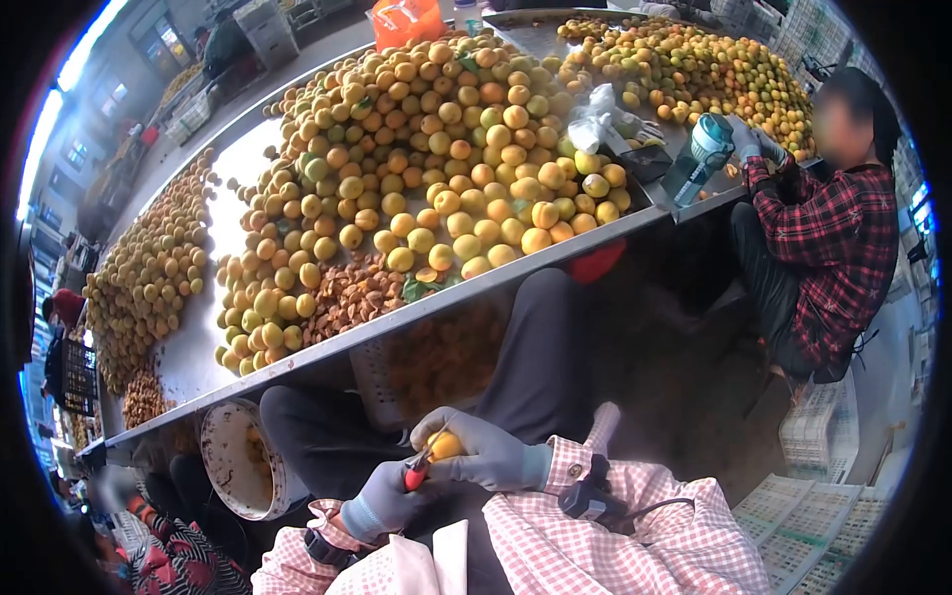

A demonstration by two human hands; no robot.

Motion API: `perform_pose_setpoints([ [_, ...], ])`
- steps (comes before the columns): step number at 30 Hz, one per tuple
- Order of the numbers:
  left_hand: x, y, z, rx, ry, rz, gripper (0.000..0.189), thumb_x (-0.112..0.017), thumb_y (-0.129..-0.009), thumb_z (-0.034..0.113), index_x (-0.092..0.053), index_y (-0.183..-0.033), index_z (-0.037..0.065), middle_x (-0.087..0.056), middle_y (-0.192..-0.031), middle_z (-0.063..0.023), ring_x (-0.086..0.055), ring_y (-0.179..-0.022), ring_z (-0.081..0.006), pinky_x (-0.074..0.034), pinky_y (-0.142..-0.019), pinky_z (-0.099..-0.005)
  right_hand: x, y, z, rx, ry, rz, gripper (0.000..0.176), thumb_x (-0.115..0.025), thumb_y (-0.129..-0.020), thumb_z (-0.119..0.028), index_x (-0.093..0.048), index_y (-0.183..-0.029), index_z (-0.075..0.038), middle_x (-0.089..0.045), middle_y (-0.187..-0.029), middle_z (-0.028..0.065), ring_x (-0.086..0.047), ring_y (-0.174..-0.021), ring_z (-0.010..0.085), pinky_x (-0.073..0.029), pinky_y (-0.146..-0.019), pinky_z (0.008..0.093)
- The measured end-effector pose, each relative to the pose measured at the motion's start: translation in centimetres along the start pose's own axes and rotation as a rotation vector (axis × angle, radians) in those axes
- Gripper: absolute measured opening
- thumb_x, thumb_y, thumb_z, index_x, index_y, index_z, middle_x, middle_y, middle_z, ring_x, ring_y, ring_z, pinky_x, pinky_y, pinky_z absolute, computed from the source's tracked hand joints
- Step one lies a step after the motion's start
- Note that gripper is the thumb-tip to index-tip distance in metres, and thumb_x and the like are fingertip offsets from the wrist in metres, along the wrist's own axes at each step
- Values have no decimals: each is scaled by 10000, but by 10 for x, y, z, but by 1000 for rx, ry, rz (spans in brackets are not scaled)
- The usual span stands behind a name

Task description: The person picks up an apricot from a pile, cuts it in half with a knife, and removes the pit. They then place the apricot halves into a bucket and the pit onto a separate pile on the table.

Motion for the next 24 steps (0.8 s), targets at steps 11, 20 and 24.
perform_pose_setpoints([
  [11, 6, -26, -20, -210, 31, -53, 284, -640, -818, -39, -638, -1094, 30, -649, -1051, -34, -606, -969, -154, -466, -880, -279, 4, -15, -8, -106, 397, -62, 407, -700, -863, -181, -482, -1180, -47, -502, -1142, 99, -516, -1060, 180, -408, -956, 298],
  [20, 28, -46, -35, -278, 66, 89, 423, -777, -750, 102, -492, -1056, 40, -623, -946, -88, -574, -838, -161, -476, -764, -305, 10, -8, -26, 158, 895, 72, 444, -685, -835, -407, -562, -1127, -95, -568, -1037, 128, -575, -946, 321, -454, -846, 366],
  [24, 17, -42, -40, -90, 162, 37, 400, -716, -816, 110, -561, -1176, 27, -640, -1052, -73, -598, -941, -135, -476, -840, -280, 4, -8, -26, 91, 840, 115, 428, -651, -865, -411, -541, -1115, -82, -537, -1040, 128, -563, -950, 322, -450, -823, 374],
])
Point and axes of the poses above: each hand's wrist, its own y-axis away from the middle knuckle, its own x-axis out of the back of the hand, z = x × y, the point moved 9 cm from there along -y, towards the middle knuckle
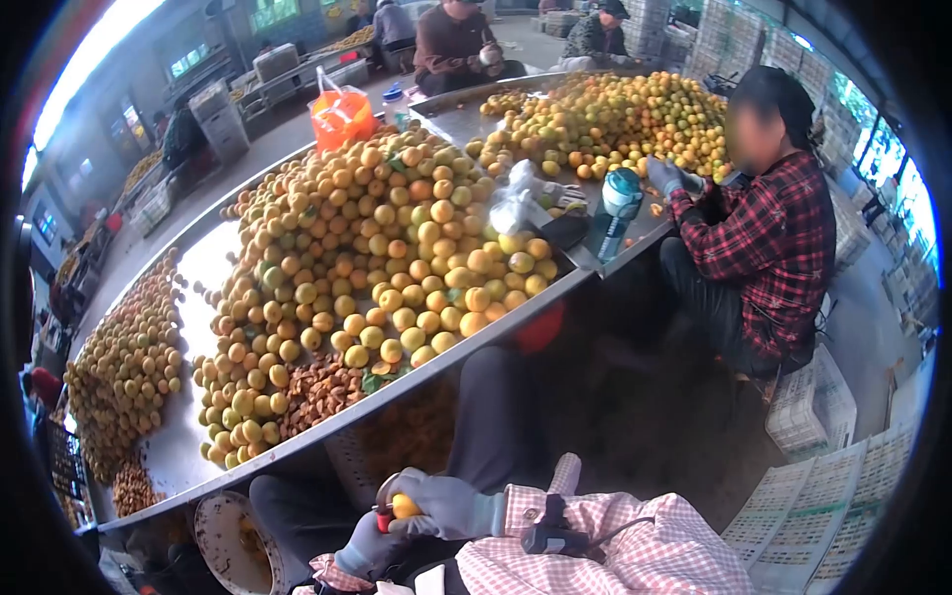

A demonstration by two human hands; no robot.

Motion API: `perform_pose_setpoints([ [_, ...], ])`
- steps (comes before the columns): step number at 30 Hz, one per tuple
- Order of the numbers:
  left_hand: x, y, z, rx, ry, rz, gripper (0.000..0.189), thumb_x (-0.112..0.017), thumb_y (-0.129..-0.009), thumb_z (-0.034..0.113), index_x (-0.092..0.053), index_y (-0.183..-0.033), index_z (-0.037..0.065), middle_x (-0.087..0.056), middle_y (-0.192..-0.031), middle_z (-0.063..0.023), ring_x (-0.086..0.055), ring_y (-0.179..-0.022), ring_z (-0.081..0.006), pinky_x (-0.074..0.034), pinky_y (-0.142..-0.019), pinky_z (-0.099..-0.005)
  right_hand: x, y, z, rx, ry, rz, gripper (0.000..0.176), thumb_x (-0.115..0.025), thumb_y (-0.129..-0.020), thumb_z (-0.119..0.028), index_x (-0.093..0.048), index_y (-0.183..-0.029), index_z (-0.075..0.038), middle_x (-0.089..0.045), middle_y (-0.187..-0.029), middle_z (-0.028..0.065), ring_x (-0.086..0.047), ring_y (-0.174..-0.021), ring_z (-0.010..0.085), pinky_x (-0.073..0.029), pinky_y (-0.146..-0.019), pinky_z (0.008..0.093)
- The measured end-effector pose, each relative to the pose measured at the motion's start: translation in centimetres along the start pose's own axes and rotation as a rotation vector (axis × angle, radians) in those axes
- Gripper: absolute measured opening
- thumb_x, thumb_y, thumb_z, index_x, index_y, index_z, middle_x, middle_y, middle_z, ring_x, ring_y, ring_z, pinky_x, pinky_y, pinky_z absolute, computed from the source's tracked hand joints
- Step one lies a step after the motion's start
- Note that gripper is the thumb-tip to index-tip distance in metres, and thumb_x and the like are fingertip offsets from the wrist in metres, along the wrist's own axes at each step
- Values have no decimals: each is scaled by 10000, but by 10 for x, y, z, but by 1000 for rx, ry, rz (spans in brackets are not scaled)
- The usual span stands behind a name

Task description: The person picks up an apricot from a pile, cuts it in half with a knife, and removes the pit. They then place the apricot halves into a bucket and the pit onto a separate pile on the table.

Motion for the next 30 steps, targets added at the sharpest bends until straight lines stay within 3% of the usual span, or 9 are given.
perform_pose_setpoints([
  [6, -9, 4, -22, -22, -45, -128, 453, -640, -845, -8, -490, -1270, 41, -568, -1233, -83, -563, -1126, -198, -463, -959, -312, -14, 2, -4, 185, 205, -75, 340, -685, -840, -346, -550, -1039, -106, -561, -1003, 93, -595, -870, 311, -483, -737, 371],
  [10, -45, 4, -33, 242, 1228, -467, 304, -568, -928, 208, -542, -1204, 82, -660, -941, -104, -648, -871, -257, -525, -699, -344, -11, -1, -1, 208, 103, -53, 353, -666, -865, -354, -540, -1046, -79, -565, -1023, 83, -593, -897, 243, -474, -775, 334],
  [14, -17, -6, -9, -140, 286, -264, 393, -435, -977, 293, -497, -1276, 46, -557, -1228, -145, -573, -1098, -286, -483, -946, -400, -35, -1, 31, -144, -794, -95, 401, -596, -924, -404, -511, -1087, -48, -571, -983, 50, -526, -901, 123, -419, -837, 274],
  [17, -8, -21, -60, -97, 179, -332, 411, -417, -981, 332, -509, -1255, 40, -576, -1192, -146, -571, -1086, -299, -465, -961, -423, -21, 4, 28, 249, -90, 135, 250, -686, -871, -298, -614, -926, -65, -608, -963, 85, -593, -898, 213, -466, -855, 305],
  [20, -18, -16, -44, 20, 937, -538, 373, -407, -988, 301, -536, -1218, 37, -602, -1133, -136, -583, -1046, -281, -477, -932, -414, -17, 6, 29, 277, 63, 188, 271, -684, -874, -284, -611, -975, -43, -621, -983, 65, -596, -897, 168, -484, -806, 289],
  [22, 4, -20, -49, 163, 733, -151, 307, -429, -995, 231, -538, -1224, 57, -611, -1102, -118, -613, -942, -236, -510, -848, -353, -25, -6, 57, 41, -271, 126, 396, -607, -921, -390, -505, -1113, -60, -565, -939, 29, -526, -873, 113, -435, -809, 267],
  [23, 17, -13, -9, -146, 216, 83, 219, -510, -970, 194, -567, -1156, 93, -627, -994, -72, -610, -802, -184, -509, -721, -283, -31, -7, 67, -40, -479, 54, 438, -608, -909, -420, -494, -1134, -62, -548, -981, 25, -515, -888, 108, -431, -813, 259],
  [26, 37, 25, 65, -43, 408, 472, 74, -602, -911, 80, -553, -900, 134, -500, -666, 55, -493, -560, -79, -410, -493, -220, -25, -1, 95, -389, -818, 44, 519, -637, -890, -408, -452, -1241, -74, -535, -955, 9, -507, -765, 73, -453, -688, 249],
  [30, 64, 27, 67, -166, 376, 343, 67, -596, -924, 115, -555, -881, 145, -457, -585, 63, -401, -412, -75, -313, -373, -217, 4, 0, 101, -377, -1109, 197, 430, -685, -873, -234, -475, -1212, -74, -570, -938, 9, -562, -743, 83, -462, -644, 242],
])
Point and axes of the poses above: each hand's wrist, its own y-axis away from the middle knuckle, its own x-axis out of the back of the hand, z = x × y, the point moved 9 cm from there along -y, towards the middle knuckle
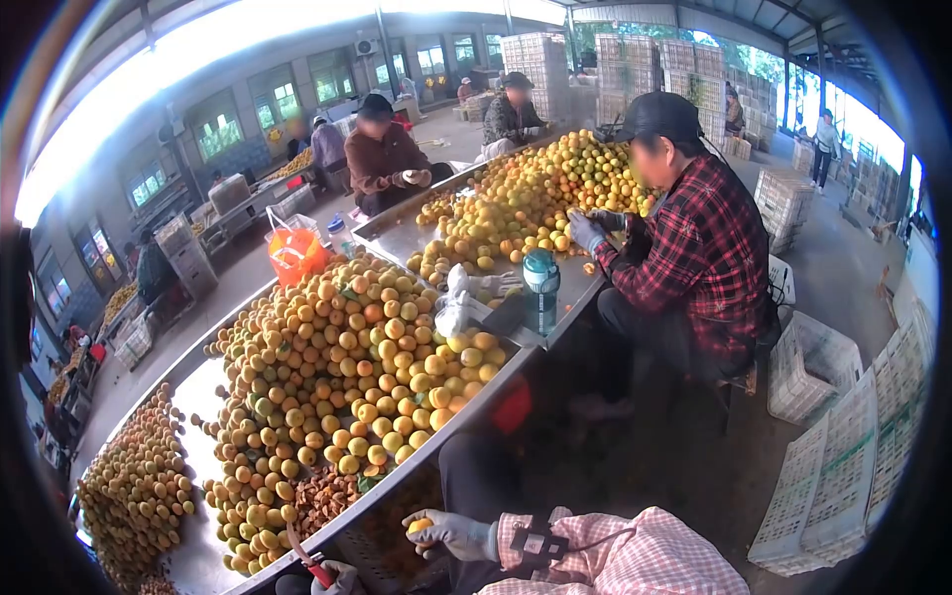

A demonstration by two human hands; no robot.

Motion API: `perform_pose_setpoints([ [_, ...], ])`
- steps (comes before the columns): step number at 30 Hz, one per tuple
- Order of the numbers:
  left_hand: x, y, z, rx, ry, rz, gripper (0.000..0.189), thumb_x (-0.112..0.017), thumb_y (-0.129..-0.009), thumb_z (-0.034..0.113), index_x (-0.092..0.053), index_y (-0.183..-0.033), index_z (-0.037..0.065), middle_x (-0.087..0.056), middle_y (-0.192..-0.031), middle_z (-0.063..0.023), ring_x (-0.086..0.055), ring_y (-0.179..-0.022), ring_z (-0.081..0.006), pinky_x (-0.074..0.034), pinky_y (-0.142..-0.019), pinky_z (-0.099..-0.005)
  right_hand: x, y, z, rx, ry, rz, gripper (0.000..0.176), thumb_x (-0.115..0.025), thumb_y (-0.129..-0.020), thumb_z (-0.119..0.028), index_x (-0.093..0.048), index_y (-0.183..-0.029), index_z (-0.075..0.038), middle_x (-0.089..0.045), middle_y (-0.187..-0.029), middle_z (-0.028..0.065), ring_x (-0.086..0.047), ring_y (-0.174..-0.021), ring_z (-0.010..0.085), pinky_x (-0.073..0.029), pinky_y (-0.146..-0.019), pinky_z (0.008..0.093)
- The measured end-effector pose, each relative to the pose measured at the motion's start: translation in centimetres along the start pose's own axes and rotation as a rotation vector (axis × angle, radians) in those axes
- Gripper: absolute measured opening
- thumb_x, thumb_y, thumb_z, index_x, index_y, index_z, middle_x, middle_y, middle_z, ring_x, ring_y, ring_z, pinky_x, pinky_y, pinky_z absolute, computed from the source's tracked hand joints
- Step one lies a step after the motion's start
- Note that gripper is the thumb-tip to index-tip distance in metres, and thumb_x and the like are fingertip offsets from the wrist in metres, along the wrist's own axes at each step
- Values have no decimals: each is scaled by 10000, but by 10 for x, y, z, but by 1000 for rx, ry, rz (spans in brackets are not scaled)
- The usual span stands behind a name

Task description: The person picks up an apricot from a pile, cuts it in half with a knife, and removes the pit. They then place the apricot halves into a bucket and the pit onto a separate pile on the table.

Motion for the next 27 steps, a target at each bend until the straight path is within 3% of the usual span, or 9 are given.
perform_pose_setpoints([
  [3, -22, 18, 15, -5, -81, 130, 64, -579, -940, 137, -553, -883, 128, -496, -615, 49, -416, -435, -73, -316, -382, -218, -12, 10, -71, 160, 58, 26, 427, -693, -849, -151, -468, -1209, -101, -590, -981, 32, -602, -786, 102, -462, -629, 222],
  [7, -47, 31, 25, 4, -36, 125, 60, -596, -927, 130, -549, -895, 114, -496, -598, 28, -417, -425, -77, -321, -382, -221, -71, 61, -208, 844, 111, -143, 355, -648, -896, -144, -479, -1202, -84, -565, -1155, 127, -594, -735, 89, -449, -560, 170],
  [11, -41, 18, 18, -113, -98, 90, 59, -604, -920, 109, -548, -937, 100, -503, -591, 20, -417, -423, -67, -323, -390, -209, -32, 1, -175, 474, 239, 183, 323, -587, -872, -13, -481, -1160, -114, -568, -859, 16, -518, -685, 56, -403, -581, 165],
  [13, -40, 11, 19, -196, -126, 74, 65, -607, -917, 96, -553, -953, 98, -508, -607, 22, -421, -438, -58, -322, -393, -204, -49, 0, -134, 358, 137, -95, 398, -543, -803, 49, -483, -1158, -119, -558, -845, 17, -521, -678, 61, -390, -570, 168],
  [16, -38, 2, 5, -192, -80, 104, 119, -632, -895, 57, -572, -991, 94, -517, -663, 30, -433, -486, -36, -308, -396, -190, -47, -3, -52, 32, 171, -108, 423, -616, -813, 32, -481, -1188, -107, -573, -910, 22, -538, -710, 54, -436, -620, 190],
  [18, -33, -8, -8, -314, -98, 27, 88, -610, -919, 116, -586, -1000, 93, -512, -686, 33, -428, -501, -34, -299, -396, -184, -47, 3, -39, 73, 348, -102, 423, -667, -842, -68, -487, -1222, -115, -560, -1050, 4, -578, -833, 70, -481, -733, 210],
  [20, -37, -2, 5, -317, -564, -137, 312, -685, -846, 107, -602, -1134, 20, -690, -869, -63, -659, -764, -162, -519, -692, -271, -54, 7, -44, 91, 126, -179, 394, -657, -846, -9, -508, -1202, -88, -556, -1094, 18, -554, -975, 88, -491, -827, 231],
  [25, -37, 11, 11, -333, -692, -97, 238, -676, -846, 113, -626, -1073, 60, -656, -759, -114, -648, -637, -169, -497, -595, -305, -78, 18, -60, 312, 181, -275, 421, -703, -809, 17, -522, -1177, -80, -550, -1154, 40, -529, -1097, 133, -428, -977, 281],
  [27, -41, 18, 12, -413, -678, -136, 248, -689, -839, 155, -633, -1068, 78, -657, -765, -136, -659, -639, -255, -495, -586, -317, -84, 26, -52, 283, 164, -328, 433, -709, -800, 25, -525, -1178, -79, -551, -1159, 41, -530, -1095, 134, -418, -987, 282],
])
Point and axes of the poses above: each hand's wrist, its own y-axis away from the middle knuckle, its own x-axis out of the back of the hand, z = x × y, the point moved 9 cm from there along -y, towards the middle knuckle
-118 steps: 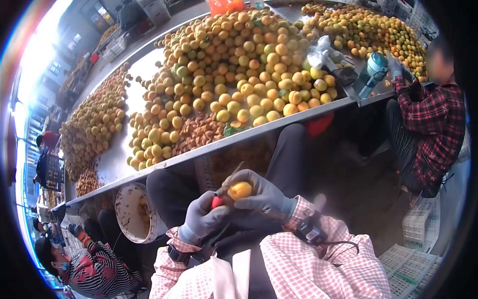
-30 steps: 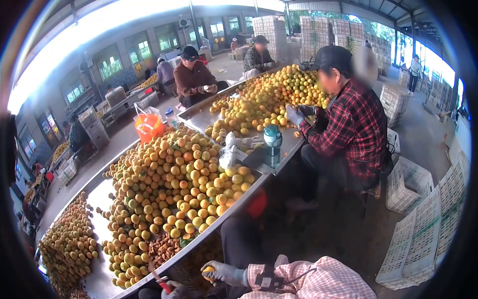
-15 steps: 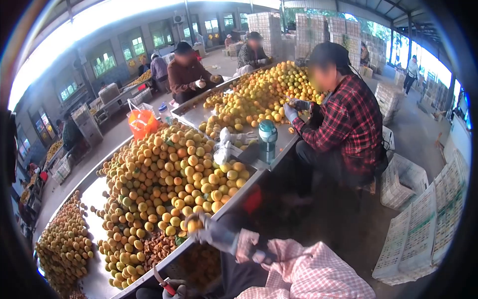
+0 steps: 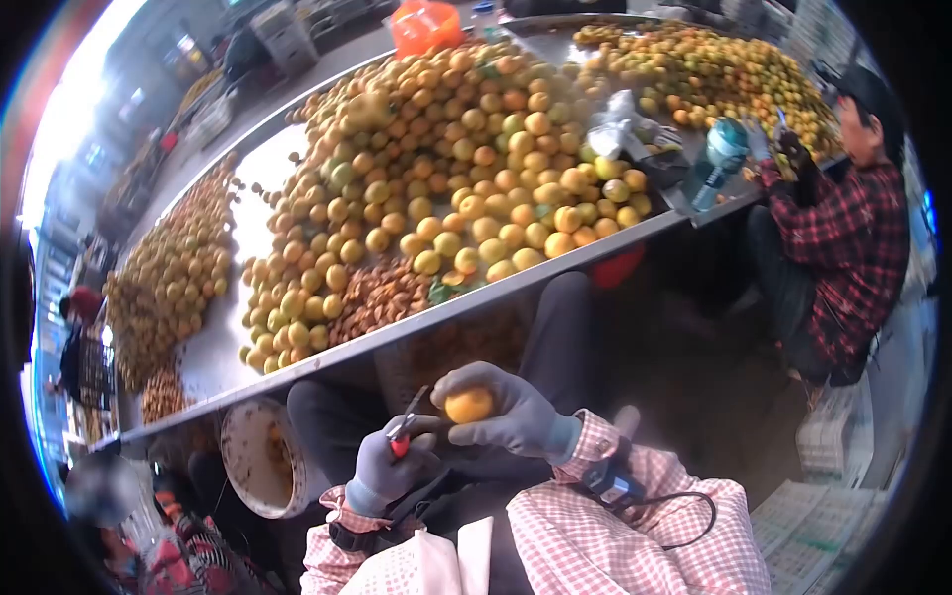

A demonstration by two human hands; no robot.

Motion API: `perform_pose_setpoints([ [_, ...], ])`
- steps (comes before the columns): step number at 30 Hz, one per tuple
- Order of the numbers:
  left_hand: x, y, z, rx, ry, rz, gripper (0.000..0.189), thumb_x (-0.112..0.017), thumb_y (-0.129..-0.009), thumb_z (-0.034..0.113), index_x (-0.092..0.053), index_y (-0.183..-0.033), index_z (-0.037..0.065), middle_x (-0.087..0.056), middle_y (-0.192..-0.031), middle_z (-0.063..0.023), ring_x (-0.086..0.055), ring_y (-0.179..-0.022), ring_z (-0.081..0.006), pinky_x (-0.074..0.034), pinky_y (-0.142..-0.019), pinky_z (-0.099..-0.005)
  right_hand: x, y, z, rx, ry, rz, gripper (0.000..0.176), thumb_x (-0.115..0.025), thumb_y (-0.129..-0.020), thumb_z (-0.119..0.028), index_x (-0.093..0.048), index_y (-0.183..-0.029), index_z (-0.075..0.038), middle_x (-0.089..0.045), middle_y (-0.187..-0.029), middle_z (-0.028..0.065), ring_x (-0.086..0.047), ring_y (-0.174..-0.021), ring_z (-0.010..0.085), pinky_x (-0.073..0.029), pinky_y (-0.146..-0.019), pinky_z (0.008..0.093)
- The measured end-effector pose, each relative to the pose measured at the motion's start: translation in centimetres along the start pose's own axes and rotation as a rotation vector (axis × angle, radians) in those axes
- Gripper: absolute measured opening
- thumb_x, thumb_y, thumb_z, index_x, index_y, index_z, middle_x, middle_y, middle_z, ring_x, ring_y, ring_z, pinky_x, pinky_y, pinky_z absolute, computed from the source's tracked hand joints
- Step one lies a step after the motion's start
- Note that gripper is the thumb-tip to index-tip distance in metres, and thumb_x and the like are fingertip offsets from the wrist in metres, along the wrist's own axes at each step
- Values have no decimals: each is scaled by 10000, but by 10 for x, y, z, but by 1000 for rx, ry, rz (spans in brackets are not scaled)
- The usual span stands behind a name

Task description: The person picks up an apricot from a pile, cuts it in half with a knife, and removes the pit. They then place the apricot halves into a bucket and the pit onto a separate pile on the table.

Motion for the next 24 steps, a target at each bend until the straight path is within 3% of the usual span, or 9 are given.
perform_pose_setpoints([
  [4, 1, 9, 6, -39, -227, -32, 303, -712, -811, 192, -625, -1084, 94, -652, -816, -165, -643, -716, -341, -499, -595, -348, -3, 3, 7, -12, 99, -45, 446, -714, -784, 46, -530, -1172, -76, -553, -1166, 48, -524, -1112, 136, -395, -1013, 298],
  [12, -7, 24, -13, -34, -302, -112, 313, -700, -789, 114, -602, -1085, 89, -638, -783, -168, -638, -705, -356, -492, -603, -375, -26, -1, 20, -52, -22, -54, 435, -695, -797, 56, -524, -1169, -90, -574, -1174, 67, -518, -1175, 172, -293, -1105, 335],
  [19, -15, 36, -26, 12, -252, -76, 321, -688, -770, 106, -581, -1072, 96, -625, -757, -179, -609, -684, -385, -482, -581, -421, -35, -2, 22, 26, -9, -81, 405, -679, -799, 79, -526, -1135, -86, -582, -1141, 66, -563, -1100, 170, -295, -1101, 338],
  [24, -23, 42, -45, 46, -161, -134, 259, -680, -781, 116, -614, -1031, 109, -654, -821, -164, -633, -758, -381, -512, -638, -413, -45, 2, 28, -44, -34, -142, 379, -661, -818, 81, -501, -1129, -64, -552, -1092, 69, -569, -1051, 169, -395, -995, 323],
])
Point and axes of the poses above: each hand's wrist, its own y-axis away from the middle knuckle, its own x-axis out of the back of the hand, z = x × y, the point moved 9 cm from there along -y, towards the middle knuckle
